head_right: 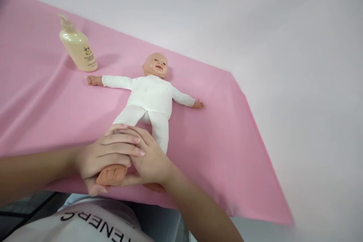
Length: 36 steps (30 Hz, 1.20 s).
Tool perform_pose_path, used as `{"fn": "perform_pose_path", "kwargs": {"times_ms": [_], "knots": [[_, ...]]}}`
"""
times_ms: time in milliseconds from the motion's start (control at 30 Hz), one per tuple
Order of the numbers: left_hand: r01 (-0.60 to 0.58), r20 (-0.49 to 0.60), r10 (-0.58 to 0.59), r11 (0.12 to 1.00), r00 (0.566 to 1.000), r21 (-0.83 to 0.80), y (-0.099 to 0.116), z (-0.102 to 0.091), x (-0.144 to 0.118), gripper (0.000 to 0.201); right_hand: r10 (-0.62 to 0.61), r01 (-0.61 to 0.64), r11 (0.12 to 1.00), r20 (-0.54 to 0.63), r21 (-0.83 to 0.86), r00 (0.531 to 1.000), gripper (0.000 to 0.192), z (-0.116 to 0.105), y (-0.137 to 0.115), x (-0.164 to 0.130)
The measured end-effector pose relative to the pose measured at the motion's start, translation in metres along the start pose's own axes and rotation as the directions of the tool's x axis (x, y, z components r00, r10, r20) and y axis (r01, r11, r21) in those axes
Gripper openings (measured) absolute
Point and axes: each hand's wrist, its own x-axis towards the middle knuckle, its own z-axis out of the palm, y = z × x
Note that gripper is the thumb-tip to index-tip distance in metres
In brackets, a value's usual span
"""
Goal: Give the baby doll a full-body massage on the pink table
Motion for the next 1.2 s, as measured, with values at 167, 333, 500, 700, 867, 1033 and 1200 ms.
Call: {"fn": "perform_pose_path", "kwargs": {"times_ms": [167,333,500,700,867,1033,1200], "knots": [[-0.018,-0.048,0.017,1.0,0.999,-0.024,0.004,-0.002,0.004,0.034,-0.019,0.017,0.999,-0.064,-0.034,0.998,0.052,0.005,0.001,-0.004],[-0.059,-0.052,0.056,0.997,0.997,-0.056,0.006,0.0,0.0,0.028,-0.082,0.072,0.995,-0.171,-0.063,0.982,0.052,0.009,0.002,-0.005],[0.017,-0.021,-0.017,1.0,1.0,-0.023,0.009,0.002,-0.002,0.023,-0.063,0.058,0.998,-0.159,-0.032,0.985,0.051,0.011,0.002,-0.006],[-0.039,-0.045,0.039,0.999,0.998,0.015,0.008,0.003,-0.004,0.02,-0.059,0.056,0.998,-0.158,-0.026,0.986,0.05,0.011,0.003,-0.007],[-0.035,-0.032,0.036,0.999,0.999,0.023,0.01,0.004,-0.003,0.02,-0.062,0.057,0.998,-0.175,-0.03,0.983,0.047,0.012,0.003,-0.01],[-0.049,-0.048,0.049,0.999,0.998,0.014,0.009,0.004,-0.002,0.022,-0.123,0.108,0.992,-0.28,-0.067,0.952,0.043,0.011,0.002,-0.007],[-0.096,-0.064,0.098,0.995,0.993,0.036,0.005,0.001,-0.003,0.018,-0.102,0.113,0.993,-0.372,0.009,0.922,0.039,0.009,0.002,-0.005]]}}
